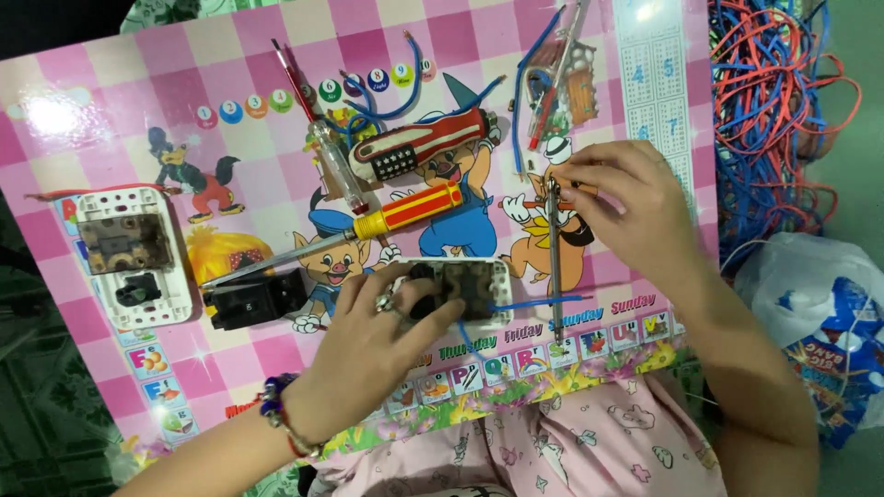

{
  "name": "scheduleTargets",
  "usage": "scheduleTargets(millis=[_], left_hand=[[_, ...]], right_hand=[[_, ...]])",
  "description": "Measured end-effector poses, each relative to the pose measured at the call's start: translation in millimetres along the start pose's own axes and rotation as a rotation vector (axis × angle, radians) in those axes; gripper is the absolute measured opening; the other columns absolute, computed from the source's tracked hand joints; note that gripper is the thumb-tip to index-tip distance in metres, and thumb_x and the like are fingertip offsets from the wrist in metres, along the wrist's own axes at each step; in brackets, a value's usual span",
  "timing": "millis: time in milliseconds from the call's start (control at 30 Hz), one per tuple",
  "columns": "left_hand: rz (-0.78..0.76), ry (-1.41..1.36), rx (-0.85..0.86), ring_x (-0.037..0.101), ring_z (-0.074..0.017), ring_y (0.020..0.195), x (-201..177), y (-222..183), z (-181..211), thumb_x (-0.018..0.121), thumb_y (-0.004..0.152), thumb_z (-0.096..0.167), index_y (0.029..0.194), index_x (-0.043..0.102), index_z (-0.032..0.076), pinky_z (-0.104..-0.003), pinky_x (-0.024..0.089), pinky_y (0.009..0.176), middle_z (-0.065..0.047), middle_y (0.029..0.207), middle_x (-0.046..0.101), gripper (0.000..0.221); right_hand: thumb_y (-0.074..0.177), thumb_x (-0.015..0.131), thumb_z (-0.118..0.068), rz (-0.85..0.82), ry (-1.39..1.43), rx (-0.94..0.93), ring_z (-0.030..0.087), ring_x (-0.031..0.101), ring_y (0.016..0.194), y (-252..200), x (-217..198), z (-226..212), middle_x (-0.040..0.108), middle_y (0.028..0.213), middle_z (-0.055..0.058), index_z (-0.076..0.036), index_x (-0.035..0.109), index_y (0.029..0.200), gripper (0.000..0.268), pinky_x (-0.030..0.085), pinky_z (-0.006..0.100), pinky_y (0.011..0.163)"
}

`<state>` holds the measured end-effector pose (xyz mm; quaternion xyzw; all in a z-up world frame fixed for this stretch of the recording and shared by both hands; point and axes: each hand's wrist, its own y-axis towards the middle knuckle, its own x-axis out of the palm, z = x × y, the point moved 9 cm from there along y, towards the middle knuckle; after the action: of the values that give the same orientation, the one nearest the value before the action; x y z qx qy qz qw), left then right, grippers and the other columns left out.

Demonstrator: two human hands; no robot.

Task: The person strips the insulation from a blue electrical wire using pliers and inserts the exposed end into a terminal on a white electrical switch. They then use a screwdriver to tighten the terminal screw to secure the wire connection.

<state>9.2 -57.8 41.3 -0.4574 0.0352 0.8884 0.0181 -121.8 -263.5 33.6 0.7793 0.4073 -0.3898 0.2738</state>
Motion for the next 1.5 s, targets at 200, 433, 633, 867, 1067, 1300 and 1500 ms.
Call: scheduleTargets(millis=[200, 433, 633, 867, 1067, 1300, 1500], left_hand=[[0.107, -0.015, 0.052, 0.054, -0.0296, 0.116, -11.1, -5.8, -17.2, 0.075, 0.088, 0.026, 0.13, 0.062, 0.02, -0.048, 0.039, 0.096, -0.001, 0.121, 0.061, 0.044], [0.179, 0.166, 0.121, 0.062, -0.0231, 0.112, -12.2, -1.7, -17.9, 0.075, 0.092, 0.039, 0.133, 0.062, 0.021, -0.045, 0.044, 0.091, 0.001, 0.121, 0.068, 0.046], [0.147, 0.126, 0.174, 0.06, -0.0279, 0.111, -4.5, -1.8, -24.6, 0.075, 0.093, 0.04, 0.134, 0.059, 0.018, -0.043, 0.047, 0.088, -0.005, 0.121, 0.065, 0.049], [0.046, 0.06, 0.198, 0.059, -0.0283, 0.111, 1.7, -1.5, -31.7, 0.07, 0.094, 0.049, 0.14, 0.055, 0.021, -0.042, 0.051, 0.089, -0.006, 0.125, 0.061, 0.056], [0.089, 0.051, 0.177, 0.059, -0.0273, 0.111, -3.6, -0.3, -32.2, 0.073, 0.094, 0.05, 0.146, 0.05, 0.023, -0.04, 0.052, 0.089, -0.003, 0.122, 0.062, 0.063], [0.095, -0.001, 0.187, 0.057, -0.0235, 0.107, -8.5, 2.9, -34.1, 0.075, 0.091, 0.054, 0.145, 0.054, 0.022, -0.036, 0.05, 0.087, -0.002, 0.117, 0.06, 0.066], [0.092, -0.054, 0.156, 0.055, -0.0243, 0.097, -12.2, -3.5, -34.1, 0.072, 0.092, 0.051, 0.141, 0.059, 0.017, -0.036, 0.052, 0.085, -0.004, 0.113, 0.06, 0.061]], right_hand=[[0.087, 0.081, -0.005, -0.058, -0.097, -0.062, 0.023, 0.062, 0.104, 6.1, 6.8, -9.9, 0.071, 0.11, 0.006, -0.005, 0.079, 0.104, 0.017, 0.046, 0.039, 0.098], [0.087, 0.083, -0.009, -0.095, -0.149, -0.061, 0.019, 0.061, 0.097, 18.8, 10.2, -18.2, 0.07, 0.102, 0.002, -0.007, 0.081, 0.095, 0.009, 0.044, 0.037, 0.094], [0.083, 0.08, 0.0, -0.096, -0.17, -0.026, 0.021, 0.064, 0.091, 20.0, 13.8, -22.8, 0.072, 0.104, 0.007, -0.001, 0.08, 0.095, 0.012, 0.05, 0.035, 0.085], [0.084, 0.081, 0.0, -0.079, -0.1, 0.038, 0.018, 0.063, 0.086, 23.0, 14.9, -9.2, 0.073, 0.101, 0.008, -0.001, 0.081, 0.097, 0.013, 0.052, 0.031, 0.08], [0.083, 0.082, -0.003, -0.103, -0.072, 0.095, 0.018, 0.066, 0.085, 29.4, 14.6, -4.7, 0.074, 0.099, 0.006, -0.003, 0.081, 0.097, 0.013, 0.053, 0.031, 0.078], [0.082, 0.08, 0.003, -0.114, -0.079, 0.103, 0.015, 0.062, 0.074, 34.6, 17.2, -8.4, 0.075, 0.097, 0.006, -0.002, 0.079, 0.098, 0.016, 0.051, 0.026, 0.066], [0.082, 0.077, 0.008, -0.12, 0.018, 0.208, 0.016, 0.067, 0.076, 31.7, 4.2, 2.2, 0.076, 0.101, 0.011, 0.001, 0.077, 0.103, 0.023, 0.053, 0.022, 0.063]])
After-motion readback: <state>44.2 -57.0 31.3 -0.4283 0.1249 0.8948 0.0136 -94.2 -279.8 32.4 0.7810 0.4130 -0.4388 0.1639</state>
